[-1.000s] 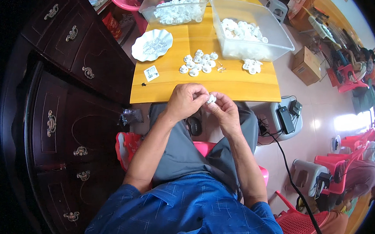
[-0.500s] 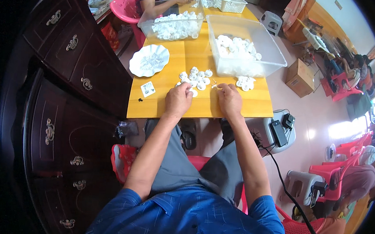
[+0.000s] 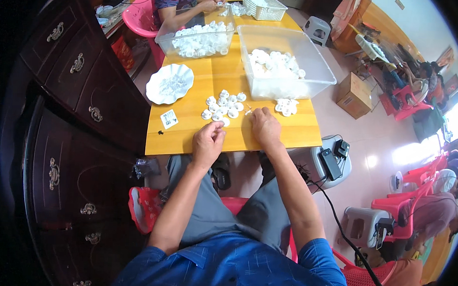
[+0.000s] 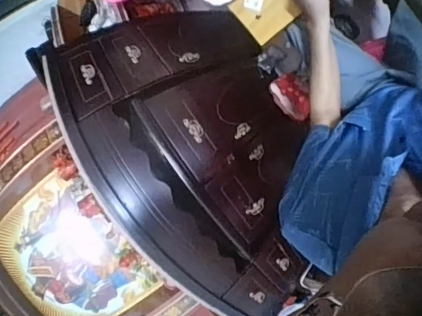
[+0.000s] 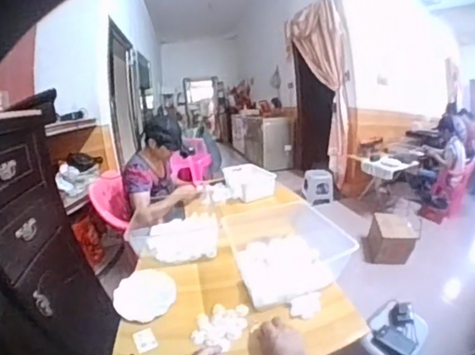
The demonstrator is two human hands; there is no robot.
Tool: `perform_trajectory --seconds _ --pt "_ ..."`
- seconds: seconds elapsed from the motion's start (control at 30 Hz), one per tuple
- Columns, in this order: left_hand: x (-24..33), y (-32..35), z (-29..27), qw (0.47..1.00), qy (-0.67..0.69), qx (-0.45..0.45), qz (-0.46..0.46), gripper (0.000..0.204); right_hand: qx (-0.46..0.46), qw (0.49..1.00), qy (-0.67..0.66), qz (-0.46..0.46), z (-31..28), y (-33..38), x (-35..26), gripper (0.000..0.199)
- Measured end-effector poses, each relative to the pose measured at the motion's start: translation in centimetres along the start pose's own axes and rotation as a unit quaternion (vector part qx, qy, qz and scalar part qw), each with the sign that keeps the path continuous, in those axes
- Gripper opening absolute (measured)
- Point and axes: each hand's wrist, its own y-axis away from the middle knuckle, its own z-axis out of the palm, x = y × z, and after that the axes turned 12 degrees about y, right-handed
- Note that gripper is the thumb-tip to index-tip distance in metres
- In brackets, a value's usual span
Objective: The person repeatedly picks up small components and inserts them into white plastic caps by hand, assembling each piece at the table.
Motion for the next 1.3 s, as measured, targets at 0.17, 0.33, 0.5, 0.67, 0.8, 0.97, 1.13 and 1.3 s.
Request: perform_trajectory --seconds 0.17,0.33,0.5,0.67,0.8,0.97,1.13,1.3 --pt "1.0 0.3 0.5 0.998 0.059 -0.022 -0.014 0.021 -0.033 0.991 -0.125 -0.045 -2.2 3.2 -1.2 0.014" --pt "2.7 0.4 0.7 0.994 0.059 -0.092 0.007 0.012 -0.066 0.963 -0.254 -0.066 -4.6 5.0 -1.8 0.016" --pt "3.9 0.2 0.2 0.988 0.081 -0.124 0.035 0.01 -0.204 0.915 -0.348 -0.024 -5.2 5.1 -1.0 0.019" --pt "4.8 0.4 -0.5 0.99 0.052 -0.128 -0.014 0.007 -0.163 0.925 -0.343 0.01 -4.3 3.8 1.5 0.019" --pt "4.8 1.1 -1.4 0.987 0.075 -0.129 -0.059 0.008 0.063 0.994 -0.091 -0.006 -4.6 1.2 4.8 0.028" --pt "4.9 1.6 -2.1 0.987 0.091 -0.117 -0.058 0.01 0.098 0.987 0.101 -0.071 -3.7 -1.0 6.4 0.027" --pt "5.4 1.5 -2.7 0.987 0.09 -0.117 -0.064 0.01 0.038 0.978 0.195 -0.059 -2.3 -2.1 6.8 0.024" --pt "5.2 1.3 -2.8 0.986 0.109 -0.096 -0.078 0.01 0.092 0.989 0.099 -0.065 -2.9 -1.8 5.7 0.021"
